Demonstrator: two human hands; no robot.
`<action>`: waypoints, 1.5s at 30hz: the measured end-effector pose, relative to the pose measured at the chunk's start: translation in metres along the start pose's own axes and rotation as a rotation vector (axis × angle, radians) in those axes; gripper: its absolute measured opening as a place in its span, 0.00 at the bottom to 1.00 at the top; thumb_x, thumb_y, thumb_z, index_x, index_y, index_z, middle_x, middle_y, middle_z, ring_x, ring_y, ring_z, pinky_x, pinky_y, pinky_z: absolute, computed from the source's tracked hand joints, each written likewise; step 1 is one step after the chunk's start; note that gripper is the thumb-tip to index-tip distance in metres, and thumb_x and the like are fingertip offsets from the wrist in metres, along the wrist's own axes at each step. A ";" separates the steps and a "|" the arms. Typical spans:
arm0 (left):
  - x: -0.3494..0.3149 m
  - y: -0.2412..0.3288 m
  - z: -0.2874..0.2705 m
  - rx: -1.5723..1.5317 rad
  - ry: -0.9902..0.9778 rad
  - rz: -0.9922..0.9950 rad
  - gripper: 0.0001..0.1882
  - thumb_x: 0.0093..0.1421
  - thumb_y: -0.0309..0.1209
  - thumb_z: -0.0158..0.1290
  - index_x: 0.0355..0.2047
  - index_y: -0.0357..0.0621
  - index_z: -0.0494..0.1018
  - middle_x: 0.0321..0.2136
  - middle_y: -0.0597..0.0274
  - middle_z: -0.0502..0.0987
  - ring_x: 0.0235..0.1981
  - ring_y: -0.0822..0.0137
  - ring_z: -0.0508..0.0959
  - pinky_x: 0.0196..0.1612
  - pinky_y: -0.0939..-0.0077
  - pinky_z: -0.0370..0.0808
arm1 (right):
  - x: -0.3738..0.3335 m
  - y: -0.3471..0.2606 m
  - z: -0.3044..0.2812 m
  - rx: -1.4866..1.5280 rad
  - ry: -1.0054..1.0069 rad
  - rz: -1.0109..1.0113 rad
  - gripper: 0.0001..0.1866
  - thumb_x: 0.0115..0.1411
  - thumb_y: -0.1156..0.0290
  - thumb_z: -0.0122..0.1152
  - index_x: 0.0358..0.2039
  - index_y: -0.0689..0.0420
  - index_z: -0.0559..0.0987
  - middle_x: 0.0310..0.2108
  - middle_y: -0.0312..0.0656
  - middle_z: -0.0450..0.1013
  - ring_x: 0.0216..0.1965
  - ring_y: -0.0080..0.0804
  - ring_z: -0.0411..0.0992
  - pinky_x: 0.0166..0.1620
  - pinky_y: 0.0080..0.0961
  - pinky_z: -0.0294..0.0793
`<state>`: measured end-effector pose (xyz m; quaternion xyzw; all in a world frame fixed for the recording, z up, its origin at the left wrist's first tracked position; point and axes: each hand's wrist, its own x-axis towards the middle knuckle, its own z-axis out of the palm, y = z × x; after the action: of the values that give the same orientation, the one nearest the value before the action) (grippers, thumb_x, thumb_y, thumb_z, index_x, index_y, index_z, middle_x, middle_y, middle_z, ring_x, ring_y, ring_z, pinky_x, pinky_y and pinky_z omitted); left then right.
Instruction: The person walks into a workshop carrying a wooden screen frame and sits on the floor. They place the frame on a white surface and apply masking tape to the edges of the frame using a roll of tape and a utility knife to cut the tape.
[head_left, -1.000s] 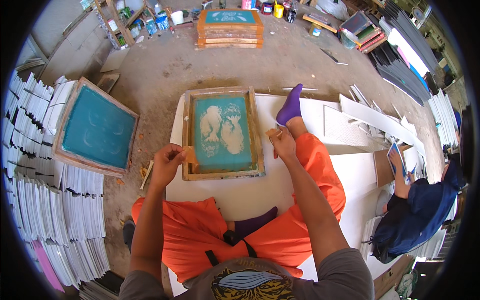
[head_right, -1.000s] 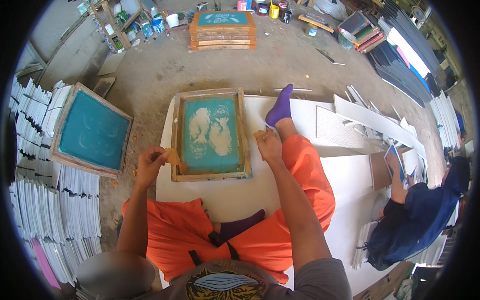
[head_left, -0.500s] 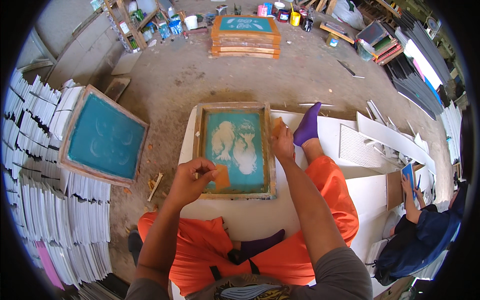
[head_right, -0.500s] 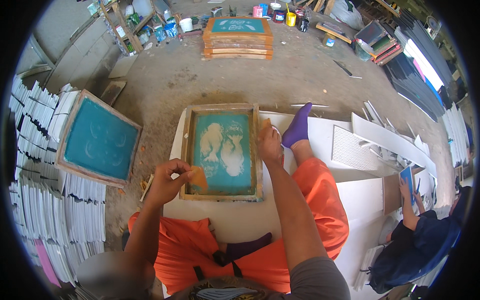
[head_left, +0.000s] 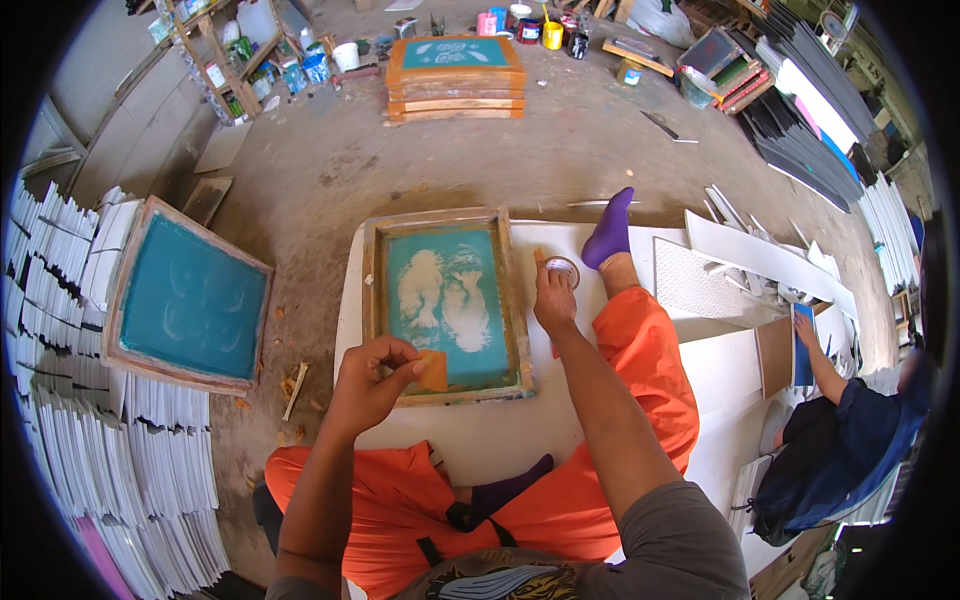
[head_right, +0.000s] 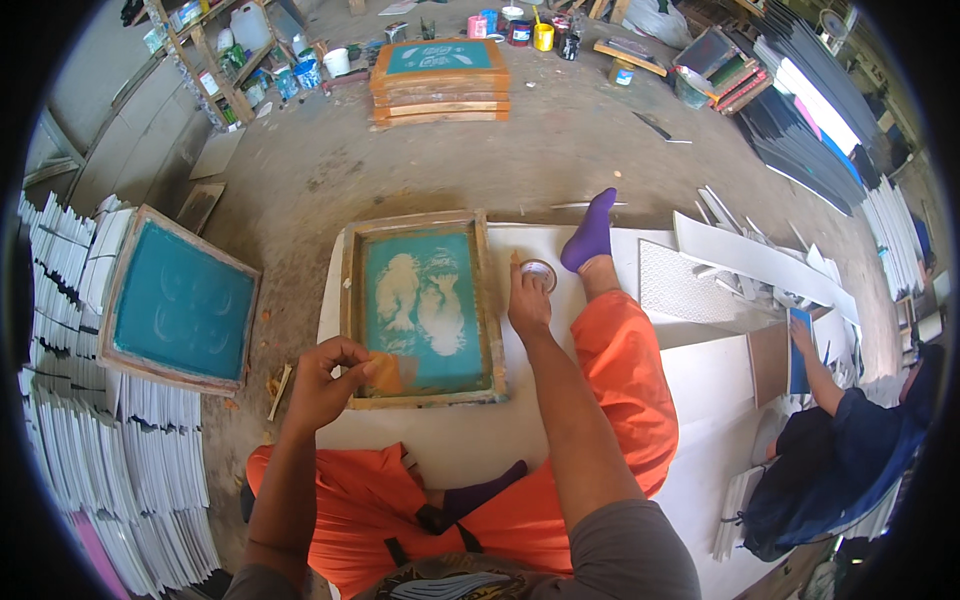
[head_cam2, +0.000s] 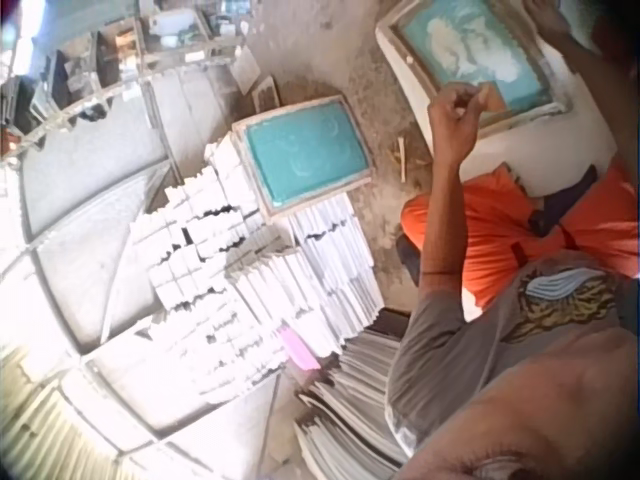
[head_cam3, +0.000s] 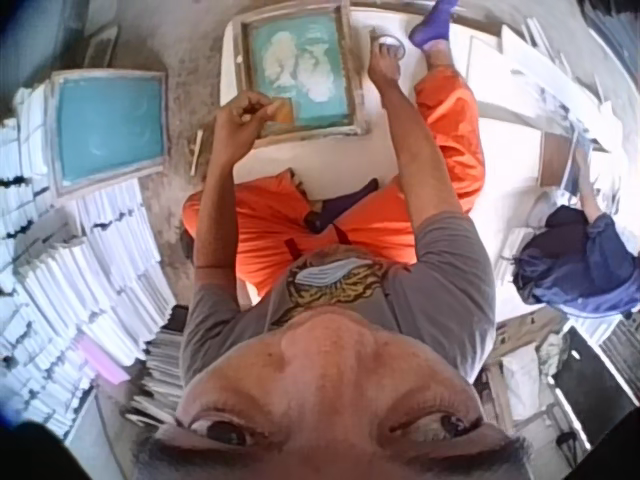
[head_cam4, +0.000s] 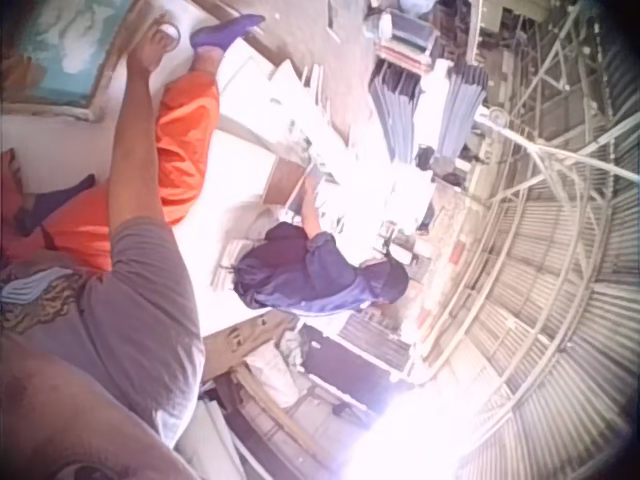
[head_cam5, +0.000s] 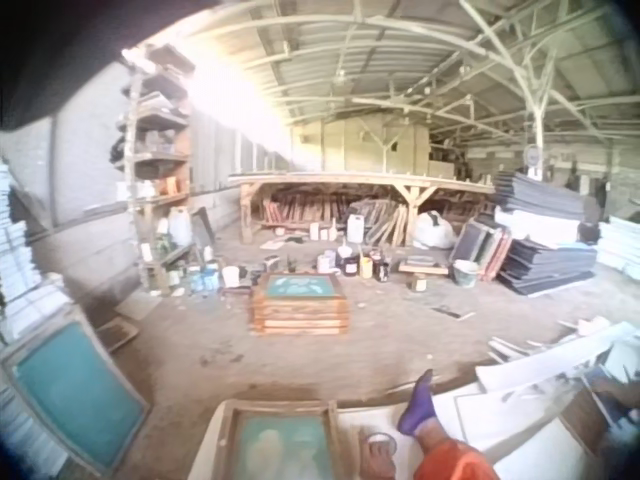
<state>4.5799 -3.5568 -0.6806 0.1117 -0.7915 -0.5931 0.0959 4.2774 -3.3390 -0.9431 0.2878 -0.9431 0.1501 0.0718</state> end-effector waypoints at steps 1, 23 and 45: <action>0.002 0.002 0.001 0.015 -0.011 0.034 0.06 0.64 0.25 0.63 0.36 0.36 0.78 0.29 0.63 0.82 0.31 0.76 0.79 0.38 0.79 0.75 | -0.006 -0.004 -0.008 -0.003 0.020 0.018 0.35 0.60 0.75 0.62 0.68 0.53 0.66 0.49 0.55 0.73 0.55 0.59 0.69 0.59 0.51 0.69; -0.007 0.084 -0.040 -0.025 -0.042 0.036 0.06 0.65 0.27 0.63 0.36 0.37 0.78 0.27 0.67 0.79 0.28 0.79 0.76 0.34 0.82 0.73 | -0.100 -0.086 -0.209 1.319 -0.786 -0.147 0.08 0.62 0.73 0.71 0.40 0.63 0.84 0.30 0.34 0.80 0.31 0.17 0.76 0.34 0.19 0.74; -0.043 -0.125 -0.034 -0.103 0.241 -0.283 0.13 0.63 0.29 0.66 0.43 0.31 0.80 0.28 0.61 0.83 0.26 0.76 0.79 0.32 0.81 0.73 | -0.129 -0.051 -0.166 1.231 -0.273 0.506 0.08 0.66 0.75 0.65 0.43 0.64 0.85 0.29 0.35 0.79 0.27 0.19 0.76 0.30 0.18 0.77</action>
<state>4.6384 -3.6094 -0.7920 0.2871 -0.7193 -0.6227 0.1114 4.4202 -3.2585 -0.8028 0.0631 -0.7246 0.6343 -0.2620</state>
